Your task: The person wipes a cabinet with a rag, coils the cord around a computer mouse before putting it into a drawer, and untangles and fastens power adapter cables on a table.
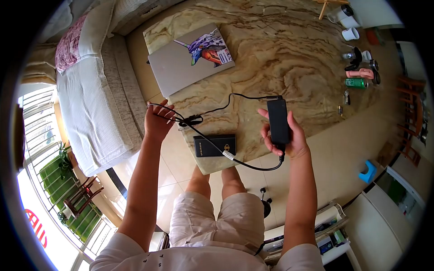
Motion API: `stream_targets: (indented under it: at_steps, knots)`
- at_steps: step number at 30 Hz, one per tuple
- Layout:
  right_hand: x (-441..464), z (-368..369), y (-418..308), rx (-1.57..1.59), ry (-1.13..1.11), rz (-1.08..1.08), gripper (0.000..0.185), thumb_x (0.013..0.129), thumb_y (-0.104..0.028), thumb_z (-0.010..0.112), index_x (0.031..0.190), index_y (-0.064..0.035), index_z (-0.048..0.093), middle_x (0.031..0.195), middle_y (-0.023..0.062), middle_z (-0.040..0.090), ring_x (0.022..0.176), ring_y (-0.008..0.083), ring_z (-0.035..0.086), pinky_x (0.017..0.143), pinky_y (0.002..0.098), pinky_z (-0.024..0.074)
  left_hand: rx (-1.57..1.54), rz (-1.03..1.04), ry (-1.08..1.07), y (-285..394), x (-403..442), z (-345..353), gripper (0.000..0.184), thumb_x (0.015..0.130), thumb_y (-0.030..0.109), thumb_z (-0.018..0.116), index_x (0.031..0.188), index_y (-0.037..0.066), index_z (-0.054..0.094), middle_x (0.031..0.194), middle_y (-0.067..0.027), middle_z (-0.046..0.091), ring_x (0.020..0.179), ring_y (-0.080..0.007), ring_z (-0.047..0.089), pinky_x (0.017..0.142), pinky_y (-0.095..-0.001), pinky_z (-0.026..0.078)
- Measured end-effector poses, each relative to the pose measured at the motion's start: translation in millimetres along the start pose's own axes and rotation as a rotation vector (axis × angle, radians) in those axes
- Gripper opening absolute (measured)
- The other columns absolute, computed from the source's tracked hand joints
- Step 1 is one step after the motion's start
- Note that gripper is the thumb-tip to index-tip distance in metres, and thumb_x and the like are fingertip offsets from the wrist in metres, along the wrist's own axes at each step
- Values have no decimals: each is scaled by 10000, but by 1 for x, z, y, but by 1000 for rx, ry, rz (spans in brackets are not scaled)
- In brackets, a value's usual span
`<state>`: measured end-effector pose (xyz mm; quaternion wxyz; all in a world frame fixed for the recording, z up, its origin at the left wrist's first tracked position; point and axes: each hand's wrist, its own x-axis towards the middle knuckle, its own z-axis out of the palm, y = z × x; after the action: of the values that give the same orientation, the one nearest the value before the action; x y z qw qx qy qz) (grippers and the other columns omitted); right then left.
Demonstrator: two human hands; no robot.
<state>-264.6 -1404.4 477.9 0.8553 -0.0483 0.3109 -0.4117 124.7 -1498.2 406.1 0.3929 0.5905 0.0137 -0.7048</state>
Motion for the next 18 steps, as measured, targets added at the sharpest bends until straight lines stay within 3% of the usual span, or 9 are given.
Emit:
stream_targets:
  at_steps: [2, 3, 4, 5, 7, 8, 13, 15, 18]
  knots:
    - [-2, -9, 1, -29, 67, 21, 905, 854, -700, 385, 1432, -16, 252, 853, 153, 580, 570, 209, 568, 350, 251, 391, -1, -35, -51, 12, 0, 1, 609, 935, 588, 324, 1191, 92, 569, 950, -107, 653, 799, -194, 589, 778, -370, 451]
    - [-2, -16, 2, -60, 215, 13, 851, 852, -684, 420, 1373, -17, 334, 839, 138, 586, 583, 202, 571, 364, 245, 386, 0, -70, -100, 17, 0, 2, 648, 919, 624, 315, 1191, 94, 571, 948, -110, 652, 807, -192, 589, 779, -365, 449]
    - [-1, -25, 3, -89, 363, 6, 800, 851, -668, 455, 1314, -18, 415, 824, 122, 591, 596, 195, 575, 378, 240, 381, 61, -79, -110, 21, -1, 6, 766, 865, 721, 295, 1226, 97, 550, 963, -123, 652, 875, -210, 586, 866, -442, 423]
    - [0, -41, 6, -88, 363, 7, 800, 851, -668, 455, 1314, -18, 415, 824, 122, 591, 596, 195, 575, 378, 240, 381, 62, -80, -109, 22, -3, 10, 766, 865, 721, 295, 1226, 97, 550, 963, -123, 652, 875, -210, 586, 866, -442, 423]
    - [8, -63, 7, -308, 516, 4, 592, 846, -575, 570, 1108, -48, 514, 791, 92, 601, 616, 171, 576, 410, 239, 384, 182, -180, -49, 19, -17, 35, 866, 822, 790, 256, 1273, 99, 517, 987, -139, 650, 960, -239, 570, 949, -552, 346]
    - [11, -66, 5, -293, 519, 16, 405, 843, -412, 670, 980, -70, 503, 775, 73, 608, 621, 153, 578, 424, 248, 400, 209, -190, -77, 13, -14, 36, 935, 788, 832, 225, 1308, 100, 488, 1029, -162, 648, 1014, -262, 553, 985, -626, 261]
    - [30, -87, 17, -485, 593, 79, 309, 840, -227, 700, 1027, -62, 517, 800, 66, 611, 619, 143, 577, 447, 266, 434, 239, -180, -187, -22, -17, 31, 918, 825, 797, 192, 1283, 68, 510, 989, -195, 664, 936, -267, 555, 957, -489, 363]
    - [36, -104, 22, -522, 544, 81, 310, 829, -213, 713, 1020, -58, 524, 816, 67, 614, 637, 143, 582, 473, 278, 444, 132, -72, -155, -45, -18, 18, 877, 871, 737, 223, 1246, 5, 527, 784, -160, 659, 826, -262, 578, 909, -391, 415]
    - [42, -127, 30, -490, 507, 43, 303, 813, -190, 727, 1007, -44, 546, 838, 71, 624, 667, 146, 588, 535, 287, 466, 218, 122, -139, -75, -29, 3, 767, 925, 635, 296, 1190, -35, 559, 656, -103, 616, 785, -220, 590, 903, -372, 442]
